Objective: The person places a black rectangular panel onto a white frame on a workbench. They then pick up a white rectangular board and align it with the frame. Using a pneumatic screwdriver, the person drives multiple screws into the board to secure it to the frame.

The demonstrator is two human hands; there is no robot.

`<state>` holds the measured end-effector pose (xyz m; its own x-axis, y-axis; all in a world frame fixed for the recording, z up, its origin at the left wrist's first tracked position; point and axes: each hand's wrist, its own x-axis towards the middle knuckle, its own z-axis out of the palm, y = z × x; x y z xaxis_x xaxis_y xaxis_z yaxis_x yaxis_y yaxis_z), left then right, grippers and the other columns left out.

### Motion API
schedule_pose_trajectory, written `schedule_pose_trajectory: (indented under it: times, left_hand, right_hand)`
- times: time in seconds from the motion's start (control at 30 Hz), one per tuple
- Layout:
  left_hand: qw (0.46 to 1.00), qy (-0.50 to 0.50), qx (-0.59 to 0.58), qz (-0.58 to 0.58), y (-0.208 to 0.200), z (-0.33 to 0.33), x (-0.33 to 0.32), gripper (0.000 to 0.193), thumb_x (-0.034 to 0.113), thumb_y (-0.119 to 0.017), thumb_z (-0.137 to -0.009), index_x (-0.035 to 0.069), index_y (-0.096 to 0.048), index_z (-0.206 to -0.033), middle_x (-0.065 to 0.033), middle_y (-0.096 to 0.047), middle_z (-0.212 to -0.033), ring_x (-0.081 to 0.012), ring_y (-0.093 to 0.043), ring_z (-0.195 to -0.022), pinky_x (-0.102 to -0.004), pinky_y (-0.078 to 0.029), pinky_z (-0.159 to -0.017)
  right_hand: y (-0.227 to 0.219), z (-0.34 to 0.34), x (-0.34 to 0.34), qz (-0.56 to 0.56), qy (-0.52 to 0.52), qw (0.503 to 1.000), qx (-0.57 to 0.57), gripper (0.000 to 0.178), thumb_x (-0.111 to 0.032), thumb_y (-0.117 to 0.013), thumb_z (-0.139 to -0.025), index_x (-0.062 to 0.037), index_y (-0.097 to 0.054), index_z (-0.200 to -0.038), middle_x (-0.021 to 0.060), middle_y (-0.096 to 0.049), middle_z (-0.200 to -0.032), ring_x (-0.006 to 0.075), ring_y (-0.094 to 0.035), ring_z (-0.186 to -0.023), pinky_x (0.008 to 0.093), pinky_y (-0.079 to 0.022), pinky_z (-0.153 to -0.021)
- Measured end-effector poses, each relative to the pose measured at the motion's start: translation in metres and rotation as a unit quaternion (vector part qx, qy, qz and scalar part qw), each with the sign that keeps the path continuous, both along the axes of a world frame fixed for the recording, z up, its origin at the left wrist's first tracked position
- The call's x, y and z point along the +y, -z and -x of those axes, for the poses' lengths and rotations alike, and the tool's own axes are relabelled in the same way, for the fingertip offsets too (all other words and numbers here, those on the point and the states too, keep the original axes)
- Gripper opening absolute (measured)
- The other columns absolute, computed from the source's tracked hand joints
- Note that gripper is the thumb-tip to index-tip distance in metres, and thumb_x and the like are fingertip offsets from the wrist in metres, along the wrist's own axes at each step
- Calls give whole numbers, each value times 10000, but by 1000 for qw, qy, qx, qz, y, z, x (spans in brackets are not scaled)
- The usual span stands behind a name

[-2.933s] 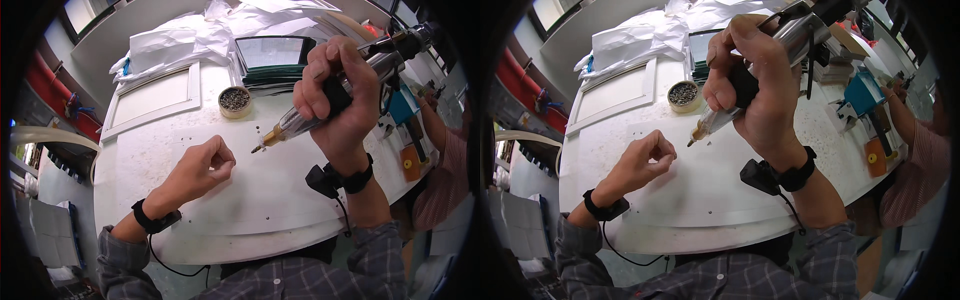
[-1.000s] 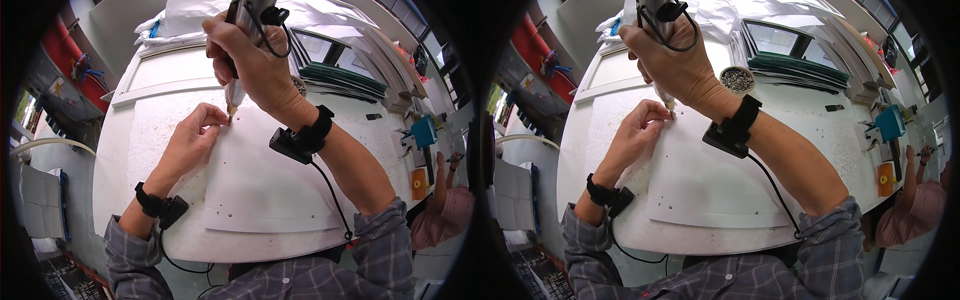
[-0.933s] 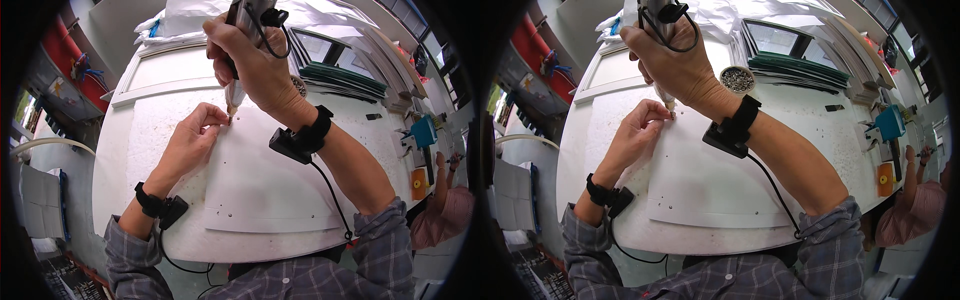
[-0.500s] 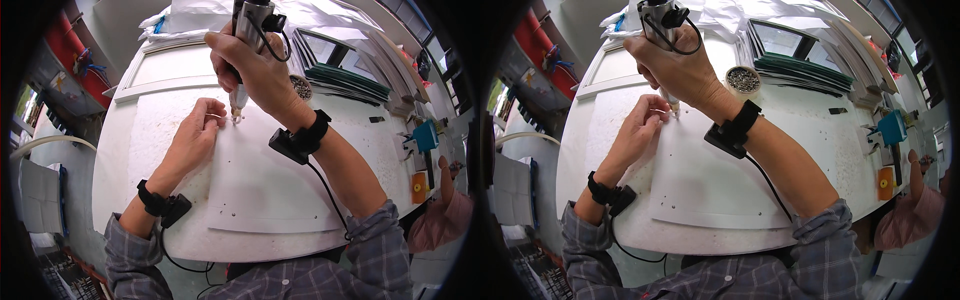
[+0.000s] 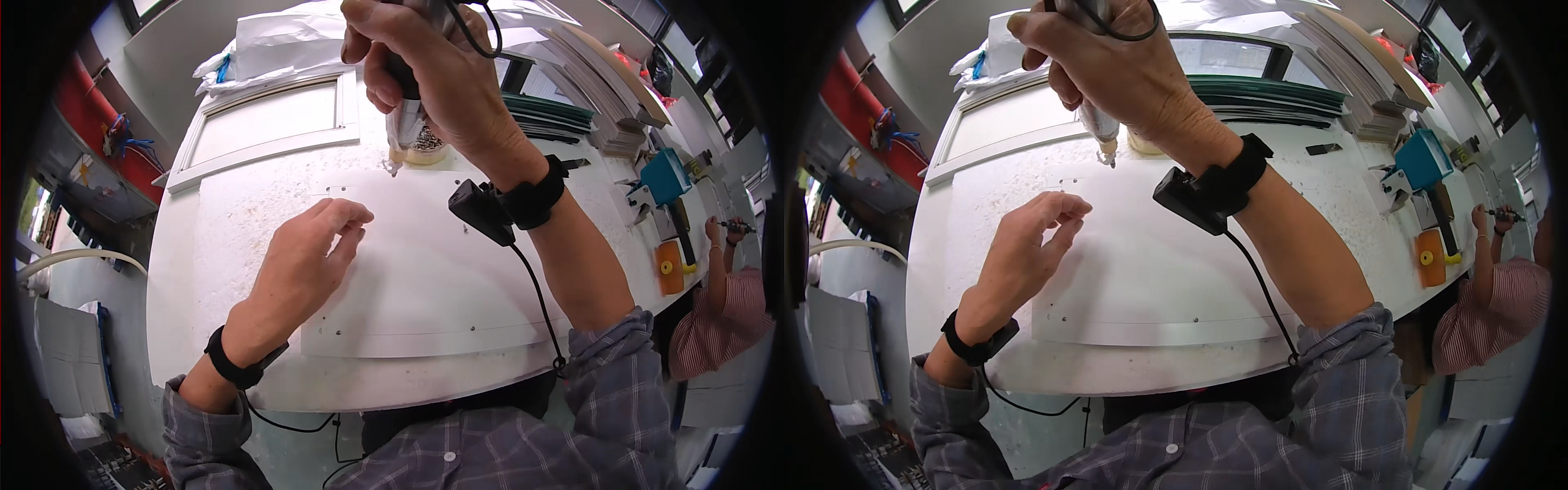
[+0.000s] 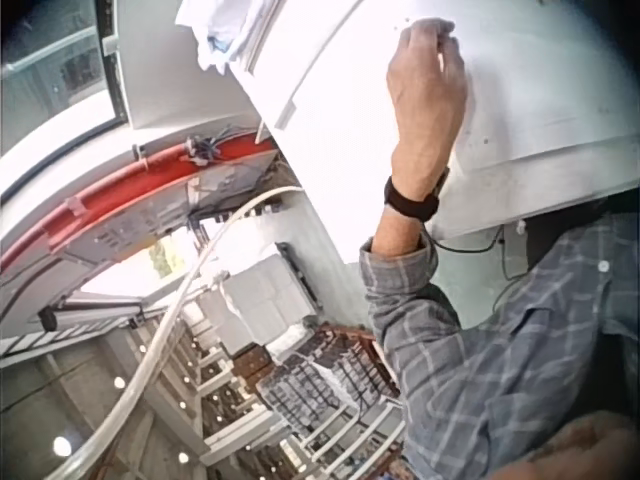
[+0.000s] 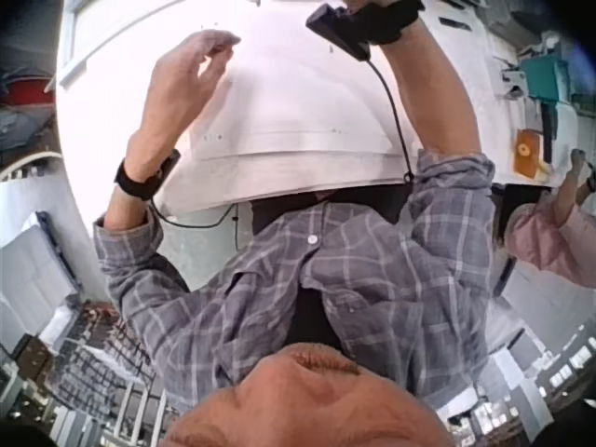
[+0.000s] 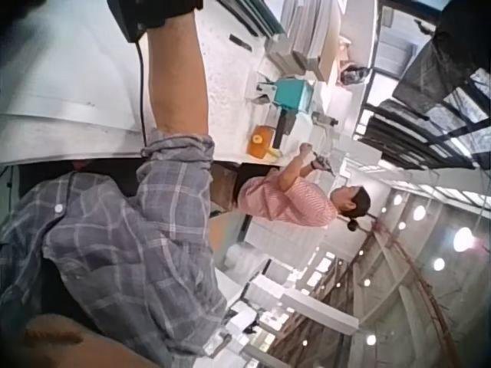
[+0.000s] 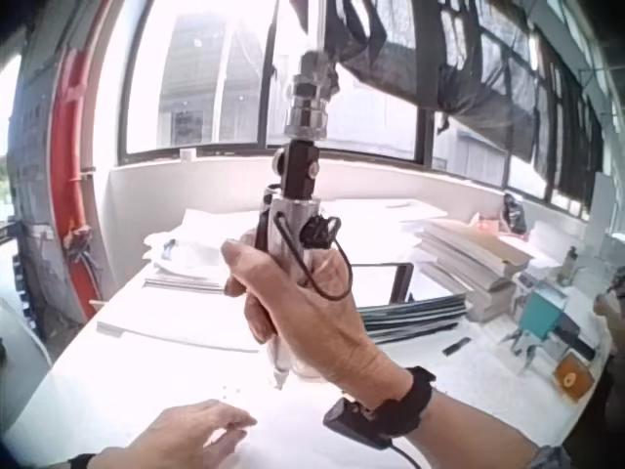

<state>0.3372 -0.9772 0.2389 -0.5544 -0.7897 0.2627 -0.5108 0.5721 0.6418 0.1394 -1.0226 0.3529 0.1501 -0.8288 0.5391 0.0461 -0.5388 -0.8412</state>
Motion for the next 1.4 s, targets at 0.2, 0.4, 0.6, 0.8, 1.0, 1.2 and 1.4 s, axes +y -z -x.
schedule_pose_trajectory:
  times: [0.2,0.4,0.6,0.8,1.0,1.2,1.4]
  left_hand:
    - [986,100,-80,108,13,75,15,237,72,-687,-928,53,-665,-1164,-118,-674,-978,-309,-667,-909,-414,-555,-804]
    - [972,146,-124,137,15,106,-1,205,58,-657,-931,35,-668,-1134,-113,-651,-957,-301,-655,-921,-411,-553,-817]
    - [954,157,-183,177,22,119,-8,117,71,-633,-937,26,-652,-1044,-122,-638,-950,-315,-645,-895,-419,-549,-818]
    - [958,165,-189,138,19,118,-12,159,72,-631,-941,9,-644,-1086,-152,-641,-977,-344,-652,-914,-434,-546,-824]
    - [967,164,-171,98,11,115,-17,150,73,-627,-953,4,-655,-1084,-162,-647,-965,-360,-658,-904,-442,-546,-824]
    - [956,157,-201,145,17,120,-17,109,67,-633,-939,-6,-613,-1017,-156,-639,-932,-348,-657,-891,-440,-549,-812]
    - [939,147,-258,175,19,118,-16,134,63,-647,-913,-29,-563,-964,-164,-630,-912,-341,-660,-876,-435,-549,-801]
  right_hand:
    - [13,75,28,-26,-1,987,-156,306,-328,-597,-1039,-46,-599,-918,35,-613,-715,88,-553,-504,258,-444,-474]
    - [23,117,57,17,41,992,-114,326,-401,-569,-1026,-100,-513,-913,40,-554,-871,53,-440,-494,248,-379,-490]
    - [26,129,74,10,46,990,-129,335,-422,-535,-1049,-107,-508,-938,32,-520,-854,54,-438,-475,244,-404,-486]
    - [31,135,79,21,41,991,-126,364,-437,-501,-1060,-99,-482,-925,28,-497,-838,53,-440,-471,233,-418,-476]
    - [32,138,80,22,37,989,-144,351,-425,-488,-1064,-98,-485,-936,25,-504,-839,50,-439,-464,231,-426,-469]
    - [32,139,84,40,55,989,-129,316,-407,-489,-1066,-99,-512,-998,27,-543,-861,52,-439,-460,240,-427,-466]
    - [35,129,88,18,55,986,-158,296,-378,-485,-1071,-90,-512,-1006,22,-517,-855,52,-434,-466,237,-424,-474]
